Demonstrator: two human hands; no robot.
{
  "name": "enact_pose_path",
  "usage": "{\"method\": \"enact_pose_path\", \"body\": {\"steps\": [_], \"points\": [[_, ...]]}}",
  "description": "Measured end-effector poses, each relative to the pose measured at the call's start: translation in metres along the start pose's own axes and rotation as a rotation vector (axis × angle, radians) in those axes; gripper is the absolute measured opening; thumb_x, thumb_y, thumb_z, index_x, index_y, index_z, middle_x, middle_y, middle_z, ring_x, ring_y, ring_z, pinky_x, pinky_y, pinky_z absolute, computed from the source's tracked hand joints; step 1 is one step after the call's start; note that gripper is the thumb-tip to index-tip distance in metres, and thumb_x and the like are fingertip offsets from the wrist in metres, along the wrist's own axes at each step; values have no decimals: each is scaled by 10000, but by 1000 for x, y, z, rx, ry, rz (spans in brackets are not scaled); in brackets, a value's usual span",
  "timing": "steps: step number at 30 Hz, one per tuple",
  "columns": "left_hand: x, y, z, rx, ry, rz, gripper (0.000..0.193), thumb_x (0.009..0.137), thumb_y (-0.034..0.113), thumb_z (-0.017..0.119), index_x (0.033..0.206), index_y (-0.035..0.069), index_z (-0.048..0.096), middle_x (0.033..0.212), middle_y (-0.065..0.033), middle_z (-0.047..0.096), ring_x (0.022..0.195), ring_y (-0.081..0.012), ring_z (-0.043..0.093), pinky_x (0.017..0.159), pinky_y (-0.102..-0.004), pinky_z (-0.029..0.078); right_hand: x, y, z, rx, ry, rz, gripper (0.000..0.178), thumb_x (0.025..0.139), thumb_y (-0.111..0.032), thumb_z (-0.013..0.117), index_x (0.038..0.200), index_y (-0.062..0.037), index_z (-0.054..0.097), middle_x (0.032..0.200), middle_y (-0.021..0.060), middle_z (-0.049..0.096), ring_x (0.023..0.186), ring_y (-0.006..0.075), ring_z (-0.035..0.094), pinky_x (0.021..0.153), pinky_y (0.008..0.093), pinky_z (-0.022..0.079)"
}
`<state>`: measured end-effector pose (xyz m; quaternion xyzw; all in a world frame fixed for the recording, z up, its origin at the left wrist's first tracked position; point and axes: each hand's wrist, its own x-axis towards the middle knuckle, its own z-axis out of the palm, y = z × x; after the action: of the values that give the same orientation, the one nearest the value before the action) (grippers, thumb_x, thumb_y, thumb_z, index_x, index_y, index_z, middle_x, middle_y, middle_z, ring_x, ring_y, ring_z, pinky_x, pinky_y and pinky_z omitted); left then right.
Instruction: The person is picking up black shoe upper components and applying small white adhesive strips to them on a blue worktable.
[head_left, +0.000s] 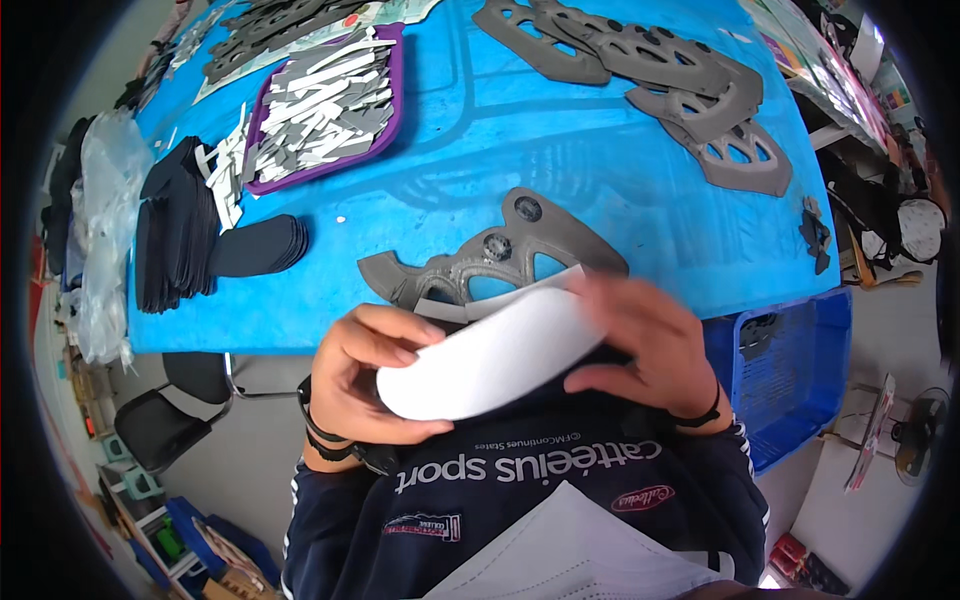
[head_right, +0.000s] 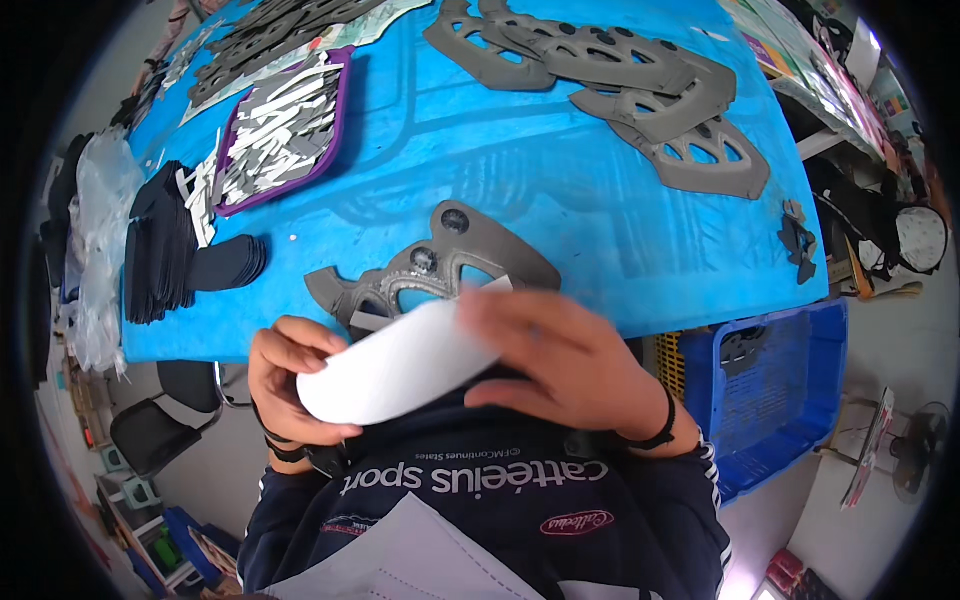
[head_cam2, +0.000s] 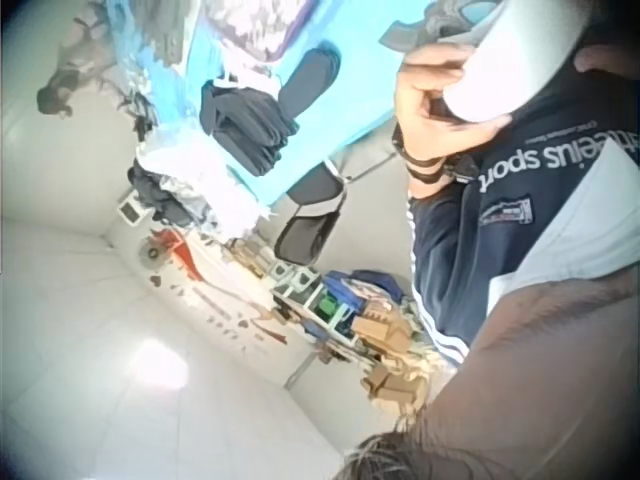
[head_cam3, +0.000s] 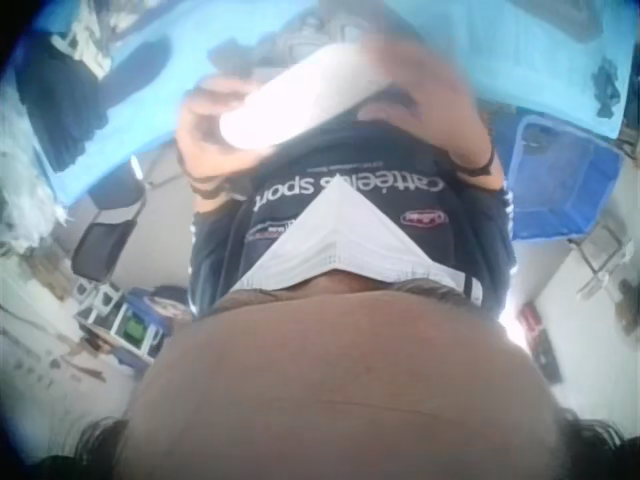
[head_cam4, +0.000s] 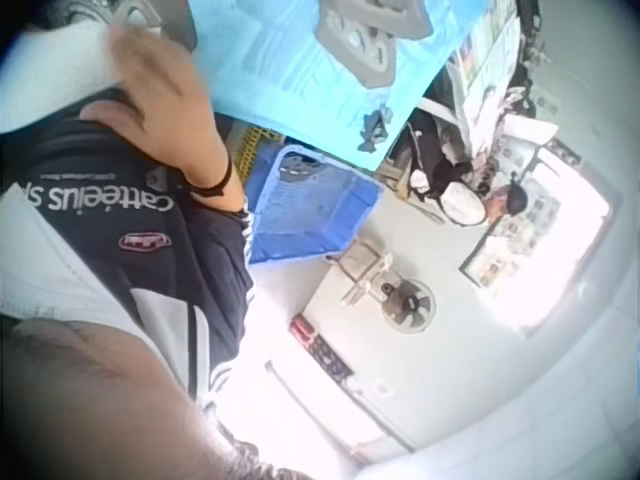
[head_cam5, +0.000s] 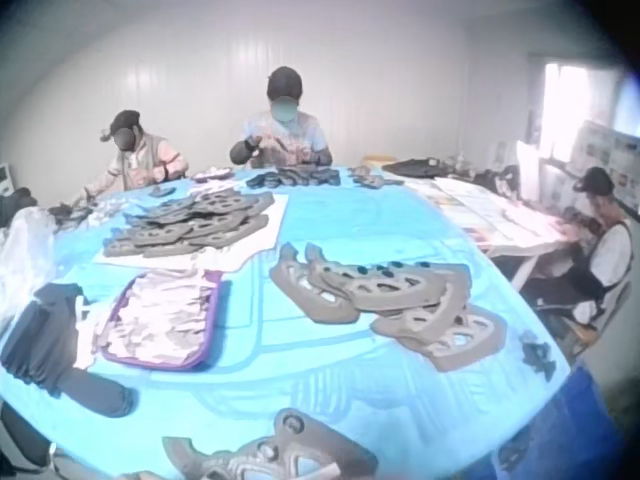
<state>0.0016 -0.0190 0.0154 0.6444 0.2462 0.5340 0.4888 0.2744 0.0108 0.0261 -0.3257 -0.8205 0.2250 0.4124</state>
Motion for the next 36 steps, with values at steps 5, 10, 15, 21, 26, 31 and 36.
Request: {"method": "enact_pose_path", "body": {"steps": [5,10,15,21,26,31,36], "points": [[12,-5,-1,430,24,-18,443,533,49,849,867,28,559,946,-132,545,828,-215,603,682,-283,501,3,16,-4,157,-82,-3,363,644,-96,753,993,-65,659,1115,130,580,928,244,606,764,303,508],[13,-15,-12,730,-3,-34,384,539,92,848,816,2,599,905,-115,549,792,-204,609,653,-273,512,9,32,-3,68,-159,36,367,642,-62,746,997,-69,654,1089,105,587,896,248,603,715,315,505],[12,-18,-18,676,47,-83,395,536,99,845,849,-5,629,924,-123,559,808,-223,608,647,-265,509,14,34,3,-8,-288,86,350,634,-30,719,975,-61,643,1098,101,578,819,234,583,668,293,491],[12,-27,-25,771,-74,7,388,505,175,839,808,23,650,963,-148,561,815,-225,570,581,-263,428,13,38,6,-93,-244,10,342,599,-17,723,930,-24,638,1085,117,579,744,200,563,638,287,483],[14,-25,-23,762,-90,-42,347,510,131,816,808,46,660,970,-146,564,798,-215,560,598,-276,414,11,40,7,-82,-206,17,322,600,-15,724,912,-17,641,1061,126,590,717,206,567,626,284,485],[18,-22,-20,774,-82,-96,330,536,97,817,833,74,677,964,-112,562,761,-200,565,596,-271,446,12,39,7,-90,-189,42,323,592,-5,727,903,-10,642,1038,129,600,730,216,575,619,282,487],[15,-23,-20,753,-79,-122,293,527,44,788,798,55,676,975,-145,568,721,-155,540,576,-231,405,13,37,9,-101,-202,71,320,590,-1,724,899,-14,642,1033,120,604,734,217,579,626,283,490]]}}
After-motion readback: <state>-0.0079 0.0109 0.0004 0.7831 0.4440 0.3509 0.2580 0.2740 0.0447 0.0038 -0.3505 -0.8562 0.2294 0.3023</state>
